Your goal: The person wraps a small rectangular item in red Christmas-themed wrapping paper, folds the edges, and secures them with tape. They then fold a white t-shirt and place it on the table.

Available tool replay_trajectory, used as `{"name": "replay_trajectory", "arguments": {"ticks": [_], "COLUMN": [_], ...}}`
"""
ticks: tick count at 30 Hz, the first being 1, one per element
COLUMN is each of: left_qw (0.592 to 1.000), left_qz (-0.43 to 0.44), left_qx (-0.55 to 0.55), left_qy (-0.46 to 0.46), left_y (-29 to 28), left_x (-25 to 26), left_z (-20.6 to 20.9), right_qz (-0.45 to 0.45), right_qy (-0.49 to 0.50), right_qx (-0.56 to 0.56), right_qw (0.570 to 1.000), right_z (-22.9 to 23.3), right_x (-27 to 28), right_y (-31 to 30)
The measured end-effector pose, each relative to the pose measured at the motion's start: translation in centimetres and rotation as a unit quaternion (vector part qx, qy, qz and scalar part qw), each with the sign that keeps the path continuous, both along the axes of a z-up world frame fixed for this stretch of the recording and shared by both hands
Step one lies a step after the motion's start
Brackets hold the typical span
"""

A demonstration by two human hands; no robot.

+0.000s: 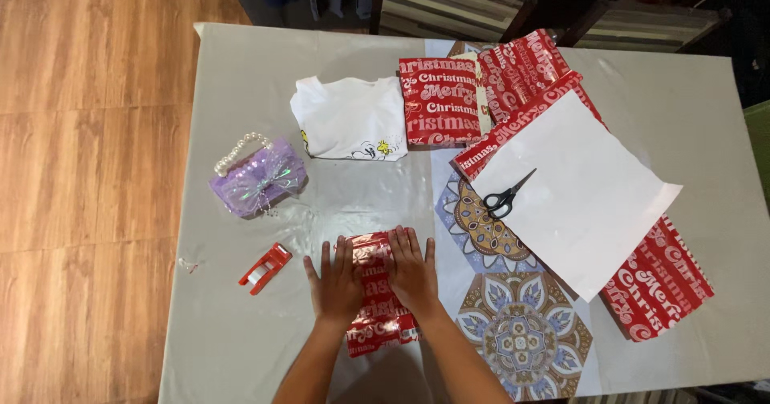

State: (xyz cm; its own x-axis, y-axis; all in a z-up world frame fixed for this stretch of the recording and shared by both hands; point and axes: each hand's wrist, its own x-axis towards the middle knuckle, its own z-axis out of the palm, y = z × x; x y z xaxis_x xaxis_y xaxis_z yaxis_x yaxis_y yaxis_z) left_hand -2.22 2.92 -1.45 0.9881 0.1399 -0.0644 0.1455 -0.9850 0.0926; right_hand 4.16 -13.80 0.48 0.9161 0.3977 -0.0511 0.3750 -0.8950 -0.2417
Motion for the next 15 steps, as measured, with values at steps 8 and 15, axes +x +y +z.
{"name": "replay_trajectory", "arguments": {"ticks": [8,15], "left_qw": [1.000,0.979], "left_qz": [-0.020,-0.054], "left_qx": [-0.013,0.063], "left_qy": [-0.016,0.185], "left_y": [0.0,0.0], "left_x": [-0.2,0.5], "left_z": [0.1,1.7], "right_qz": [-0.035,0.048], "right_qy": [-0.025,0.058], "right_qx": [-0.012,0.106], "right_qw": [0.999,0.991], "right_z": [0.5,0.5], "right_x": [0.0,-0.9], "right_y": [-0.4,4.9]}}
